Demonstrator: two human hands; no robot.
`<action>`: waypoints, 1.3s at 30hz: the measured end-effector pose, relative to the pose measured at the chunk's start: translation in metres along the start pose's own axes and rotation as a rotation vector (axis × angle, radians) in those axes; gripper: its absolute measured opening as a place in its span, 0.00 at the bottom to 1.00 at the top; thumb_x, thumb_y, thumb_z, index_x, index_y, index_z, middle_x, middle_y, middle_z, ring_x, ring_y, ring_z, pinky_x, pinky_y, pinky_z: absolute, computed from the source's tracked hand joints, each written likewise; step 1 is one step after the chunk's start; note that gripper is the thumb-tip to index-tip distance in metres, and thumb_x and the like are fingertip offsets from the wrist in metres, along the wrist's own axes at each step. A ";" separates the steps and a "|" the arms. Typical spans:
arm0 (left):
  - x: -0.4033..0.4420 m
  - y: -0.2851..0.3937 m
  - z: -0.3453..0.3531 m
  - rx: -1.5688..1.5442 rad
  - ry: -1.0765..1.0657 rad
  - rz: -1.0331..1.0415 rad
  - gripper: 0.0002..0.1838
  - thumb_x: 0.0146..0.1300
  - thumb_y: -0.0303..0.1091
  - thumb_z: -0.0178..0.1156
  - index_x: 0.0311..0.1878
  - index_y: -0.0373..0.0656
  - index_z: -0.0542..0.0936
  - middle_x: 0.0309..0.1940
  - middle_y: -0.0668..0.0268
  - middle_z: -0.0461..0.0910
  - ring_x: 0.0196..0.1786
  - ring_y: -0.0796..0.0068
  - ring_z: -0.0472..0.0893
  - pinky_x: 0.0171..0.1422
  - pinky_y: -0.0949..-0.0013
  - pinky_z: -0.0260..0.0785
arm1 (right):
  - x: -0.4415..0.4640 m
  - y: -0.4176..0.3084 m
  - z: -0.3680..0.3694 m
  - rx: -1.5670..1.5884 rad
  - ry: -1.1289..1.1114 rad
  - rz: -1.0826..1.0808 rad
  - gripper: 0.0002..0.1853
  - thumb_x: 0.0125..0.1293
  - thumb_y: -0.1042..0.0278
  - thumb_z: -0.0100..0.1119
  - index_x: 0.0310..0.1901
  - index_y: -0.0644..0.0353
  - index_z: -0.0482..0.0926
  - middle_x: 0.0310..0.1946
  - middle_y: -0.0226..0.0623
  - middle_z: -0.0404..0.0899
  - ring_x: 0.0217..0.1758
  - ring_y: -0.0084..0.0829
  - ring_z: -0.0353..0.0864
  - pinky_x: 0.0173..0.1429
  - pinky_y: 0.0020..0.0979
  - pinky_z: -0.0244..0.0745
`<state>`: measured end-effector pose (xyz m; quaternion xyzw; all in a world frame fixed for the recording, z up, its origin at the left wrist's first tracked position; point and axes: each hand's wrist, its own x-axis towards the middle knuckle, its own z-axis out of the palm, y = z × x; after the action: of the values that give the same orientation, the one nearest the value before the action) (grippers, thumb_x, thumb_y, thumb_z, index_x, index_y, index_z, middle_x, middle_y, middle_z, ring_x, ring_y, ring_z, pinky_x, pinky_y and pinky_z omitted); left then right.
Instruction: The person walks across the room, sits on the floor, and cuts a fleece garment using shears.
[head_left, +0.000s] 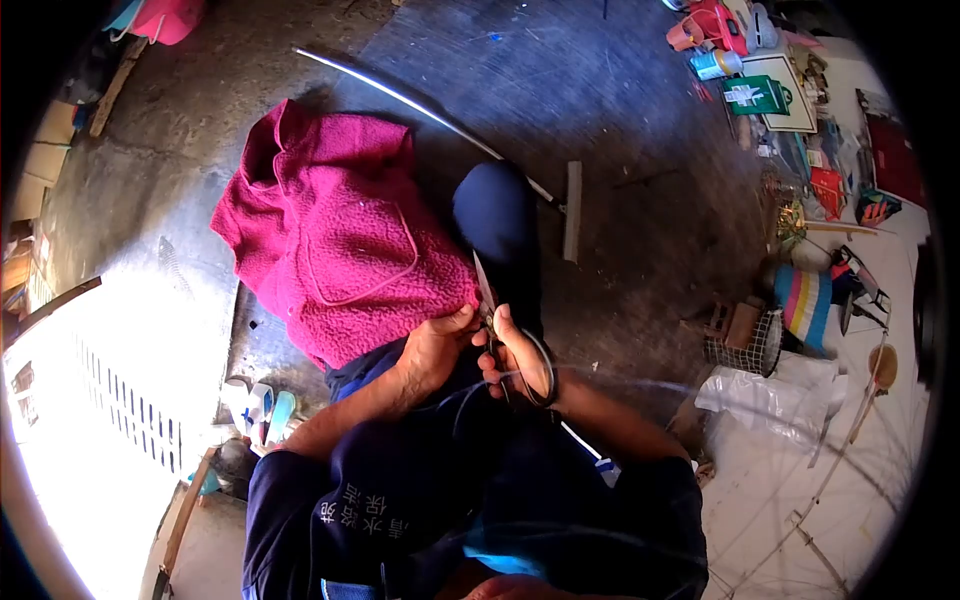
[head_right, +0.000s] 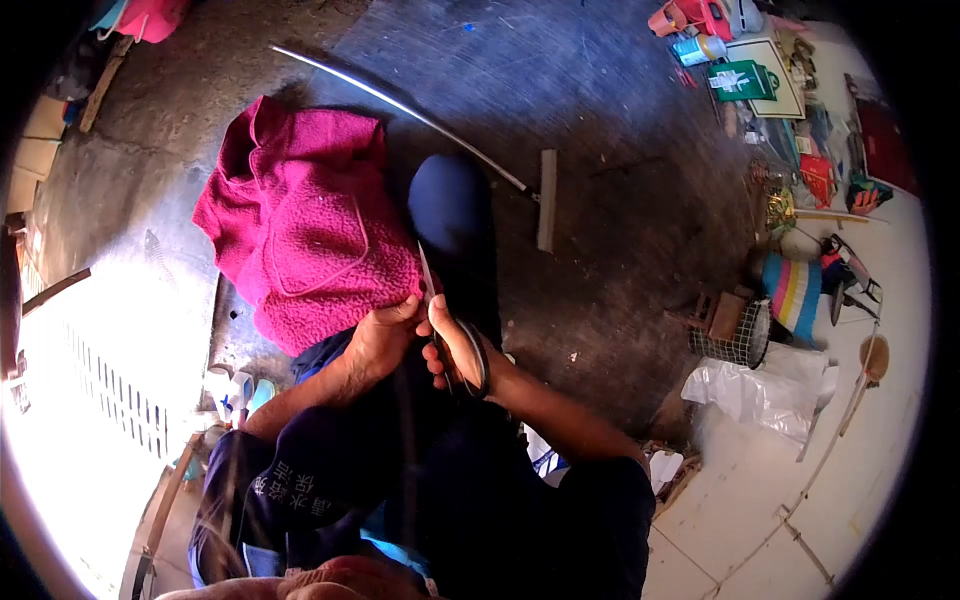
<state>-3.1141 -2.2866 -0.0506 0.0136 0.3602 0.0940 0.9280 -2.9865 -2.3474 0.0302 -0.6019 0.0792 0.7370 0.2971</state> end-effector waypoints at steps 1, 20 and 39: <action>0.000 0.000 -0.001 0.001 -0.004 -0.004 0.13 0.61 0.40 0.56 0.41 0.41 0.77 0.31 0.68 0.75 0.37 0.72 0.71 0.51 0.66 0.63 | 0.002 -0.002 0.000 -0.028 0.001 -0.011 0.35 0.59 0.27 0.41 0.42 0.58 0.65 0.20 0.24 0.62 0.19 0.16 0.61 0.23 0.21 0.62; 0.004 -0.004 -0.005 0.108 0.015 0.040 0.17 0.61 0.47 0.55 0.43 0.44 0.76 0.28 0.69 0.72 0.36 0.73 0.70 0.49 0.68 0.60 | 0.006 0.011 0.003 0.063 0.028 -0.050 0.28 0.63 0.31 0.40 0.36 0.54 0.64 0.16 0.19 0.57 0.14 0.12 0.48 0.19 0.16 0.49; 0.008 -0.004 -0.013 0.123 0.073 0.037 0.09 0.57 0.36 0.61 0.38 0.42 0.78 0.33 0.68 0.78 0.39 0.73 0.73 0.50 0.68 0.63 | 0.006 0.000 -0.008 0.124 -0.059 -0.004 0.31 0.59 0.27 0.40 0.35 0.54 0.64 0.17 0.20 0.57 0.14 0.12 0.52 0.20 0.17 0.52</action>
<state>-3.1166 -2.2892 -0.0657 0.0741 0.3988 0.0893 0.9097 -2.9801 -2.3492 0.0229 -0.5607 0.1147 0.7474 0.3373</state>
